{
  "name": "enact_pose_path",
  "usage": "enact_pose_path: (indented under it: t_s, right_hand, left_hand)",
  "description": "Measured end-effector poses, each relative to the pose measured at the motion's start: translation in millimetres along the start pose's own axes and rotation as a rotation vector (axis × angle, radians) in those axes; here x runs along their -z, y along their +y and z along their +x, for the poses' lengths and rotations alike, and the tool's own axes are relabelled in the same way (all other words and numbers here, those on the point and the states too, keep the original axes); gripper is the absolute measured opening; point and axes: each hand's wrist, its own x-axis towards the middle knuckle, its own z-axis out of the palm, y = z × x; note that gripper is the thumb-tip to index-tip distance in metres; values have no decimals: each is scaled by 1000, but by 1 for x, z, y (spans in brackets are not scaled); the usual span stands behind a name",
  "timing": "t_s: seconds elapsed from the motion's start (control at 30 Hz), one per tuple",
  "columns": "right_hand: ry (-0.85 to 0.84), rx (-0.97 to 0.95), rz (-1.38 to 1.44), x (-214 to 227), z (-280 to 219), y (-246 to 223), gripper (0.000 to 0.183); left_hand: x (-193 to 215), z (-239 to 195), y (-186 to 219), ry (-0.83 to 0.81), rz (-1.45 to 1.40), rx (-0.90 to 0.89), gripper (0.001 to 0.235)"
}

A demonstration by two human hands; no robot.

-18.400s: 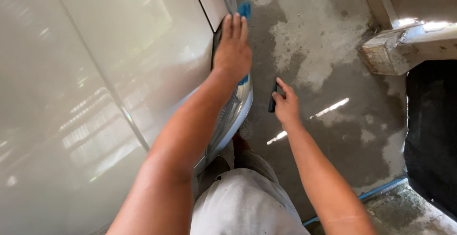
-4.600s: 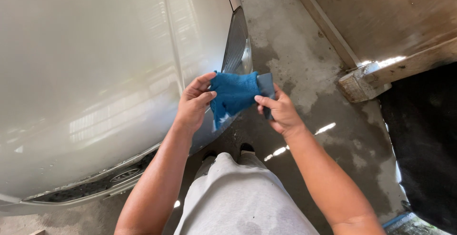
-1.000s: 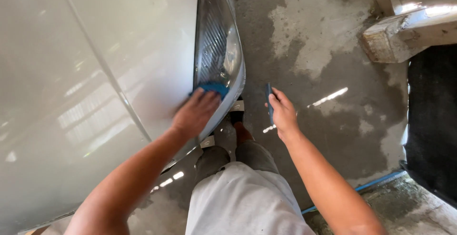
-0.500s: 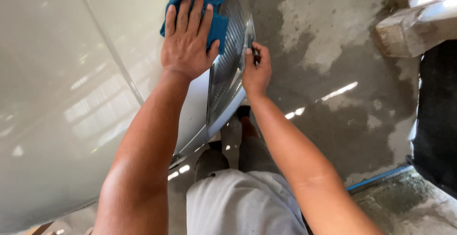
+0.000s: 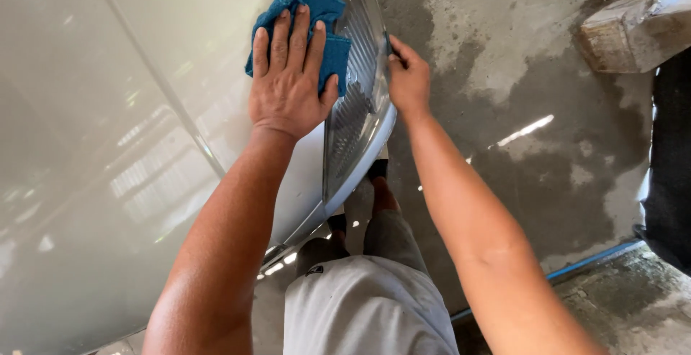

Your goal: Manually sanding and polishing a car headlight using sandpaper and a cloth.

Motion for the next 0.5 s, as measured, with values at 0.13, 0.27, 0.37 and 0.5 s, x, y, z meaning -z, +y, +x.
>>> enact_pose_path:
  t_s: [0.13,0.27,0.37,0.5]
  right_hand:
    - [182,76,-60,-19,-98,-38,36]
    - [224,295,-241,-28,-127,-52,38]
    - [172,305,-204,-18,-56,-29,36]
    - [38,115,-100,-4,-17,-31,35]
  left_hand:
    - [3,1,-2,-15,-24,1,74]
    - [4,2,-2,7,-9,-16,74]
    - [-1,1,-4,13,-5,-12,74]
    - [-4,-2,-3,51,21,-28,73]
